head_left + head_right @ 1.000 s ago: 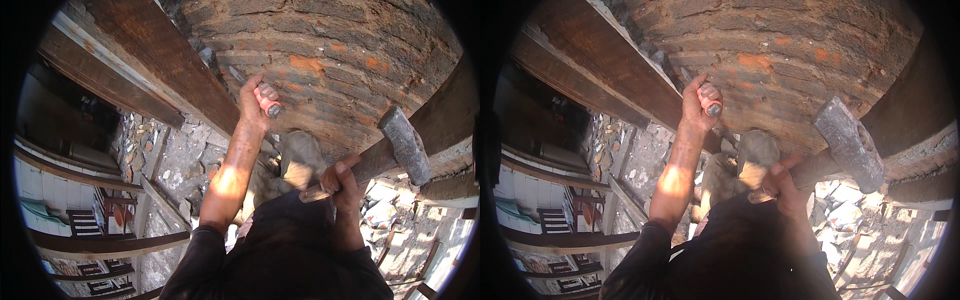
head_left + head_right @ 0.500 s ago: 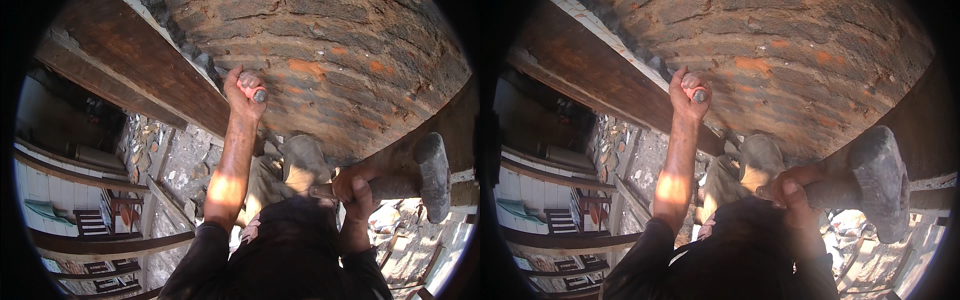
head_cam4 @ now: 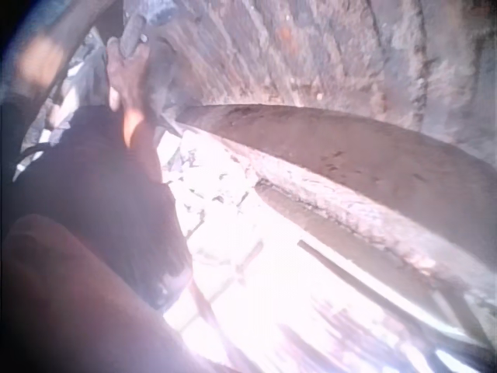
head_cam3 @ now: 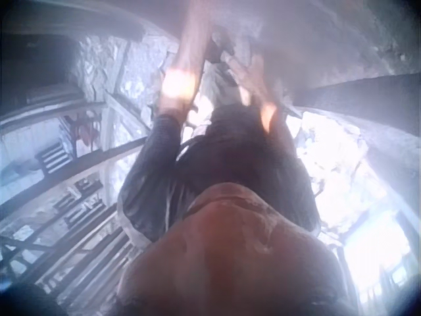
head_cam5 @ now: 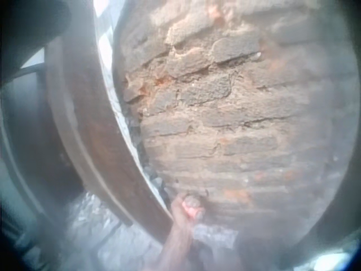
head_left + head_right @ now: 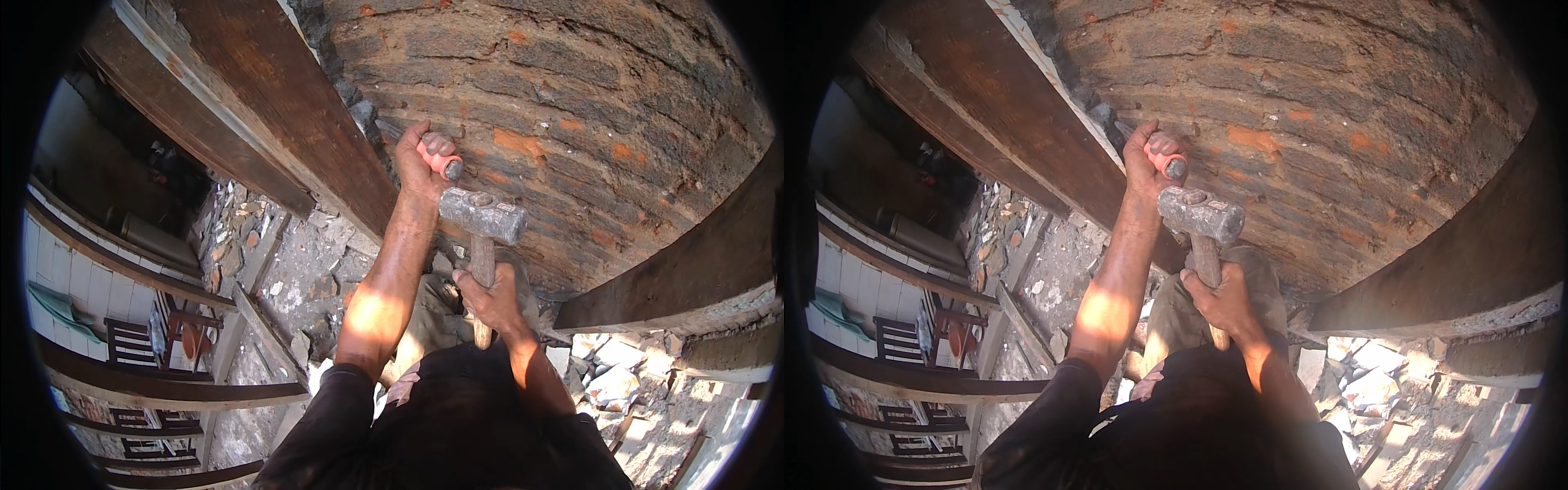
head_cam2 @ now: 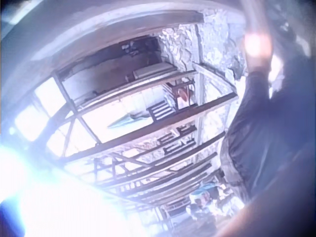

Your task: The person uses a hammer and chisel to remove bricks from an interior wall, occasionally clearing debris from the workspace.

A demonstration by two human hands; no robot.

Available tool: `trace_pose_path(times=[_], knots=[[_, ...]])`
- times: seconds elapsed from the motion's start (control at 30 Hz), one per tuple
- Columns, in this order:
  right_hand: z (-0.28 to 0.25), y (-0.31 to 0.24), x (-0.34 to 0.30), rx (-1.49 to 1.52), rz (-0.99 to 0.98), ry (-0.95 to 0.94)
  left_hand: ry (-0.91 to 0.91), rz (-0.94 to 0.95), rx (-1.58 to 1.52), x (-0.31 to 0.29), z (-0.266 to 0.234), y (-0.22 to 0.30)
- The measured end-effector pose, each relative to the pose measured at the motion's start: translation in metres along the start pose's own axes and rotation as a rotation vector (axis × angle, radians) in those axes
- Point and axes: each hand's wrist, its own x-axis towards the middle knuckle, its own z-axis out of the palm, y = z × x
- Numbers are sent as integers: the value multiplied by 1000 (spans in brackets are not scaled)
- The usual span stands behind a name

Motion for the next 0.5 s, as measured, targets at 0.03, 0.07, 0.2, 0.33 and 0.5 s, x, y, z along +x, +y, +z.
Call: trace_pose_path(times=[0.03, 0.07, 0.2, 0.33, 0.5], knots=[[0, -6, -6, -20, -67, 0, 77, 42, 4, 2, -1, -2], [0, -16, -15, -42, -121, 23, 91, 47, 13, -4, 2, -4], [-13, -65, -39, -94, -485, 154, 36, -36, -31, -29, 25, -10], [-19, -127, -46, 141, -722, 55, -14, -25, -118, -34, 46, -6], [-25, -141, -46, 306, -931, -3, 27, 43, -112, -32, 53, -4]])
